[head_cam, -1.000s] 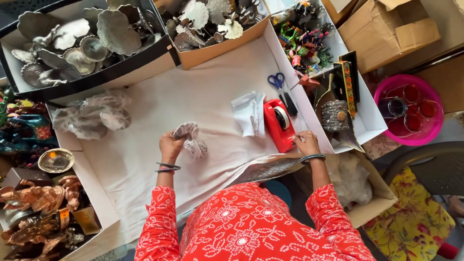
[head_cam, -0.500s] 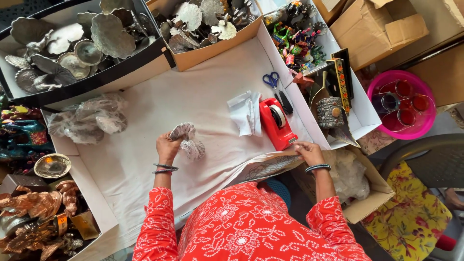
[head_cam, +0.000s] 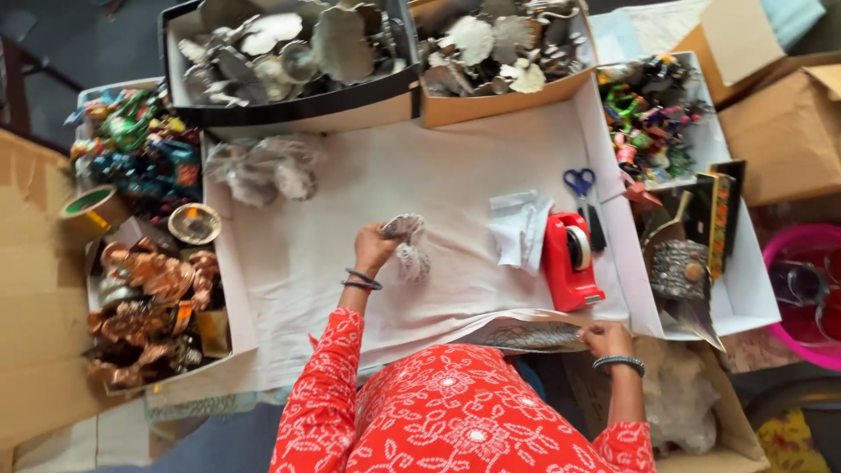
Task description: The person wraps small decorative items in bubble wrap and secures them with tape. They then wipe a silver decorative piece with a white cloth. The items are handled one at a time on a table surrounded by boxes of similar objects.
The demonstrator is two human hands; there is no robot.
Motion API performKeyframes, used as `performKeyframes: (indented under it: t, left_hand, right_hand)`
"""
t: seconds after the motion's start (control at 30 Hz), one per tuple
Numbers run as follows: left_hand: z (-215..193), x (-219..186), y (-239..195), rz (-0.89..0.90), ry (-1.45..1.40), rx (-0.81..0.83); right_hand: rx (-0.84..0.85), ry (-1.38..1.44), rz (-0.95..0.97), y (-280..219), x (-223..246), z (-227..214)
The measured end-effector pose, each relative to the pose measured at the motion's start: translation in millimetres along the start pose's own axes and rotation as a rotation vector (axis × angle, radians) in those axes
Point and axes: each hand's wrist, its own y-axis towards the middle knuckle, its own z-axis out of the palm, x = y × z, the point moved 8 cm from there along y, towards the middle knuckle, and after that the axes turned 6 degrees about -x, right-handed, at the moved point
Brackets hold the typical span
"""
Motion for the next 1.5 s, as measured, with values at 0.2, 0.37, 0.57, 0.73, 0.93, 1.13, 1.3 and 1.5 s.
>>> performKeyframes:
  t: [0.2,0.37,0.57,0.73,0.93,1.13,1.3,1.5]
  left_hand:
    - [-2,-4,0,-0.058,-0.01,-0.001]
    - [4,-2,-2,-0.076,-0.02,-0.004]
    - [1,-15,-4,-0.048,0.027,-0.032]
    - [7,-21,-5,-0.06,0.076,-0.009]
    - [7,-31,-5,0.027,0.137,-0.02]
    - [10,-34,-5,0.075,0.13,-0.015]
    - [15,-28,-2,0.059,0.229,0.05]
    - [10,-40,-10,0.076,0.198,0.032]
  right_hand:
    - [-0.033,0.106,-0.74,-92,251,35]
    - [-0.147,-0.084,-1.281,-135,389,84]
    - [-0.234,-0.411,-1.534,-137,446,140]
    - [-0.396,-0.555,-1.654,-142,463,150]
    - [-0.438,-0.464,-1.714,-145,475,130]
    - [-0.433,-0.513,-1.921,-140,483,116]
    - [-0.477,-0.459,-2.116,-152,511,79]
    - [-0.697,0.143,-1.62,-140,502,-11]
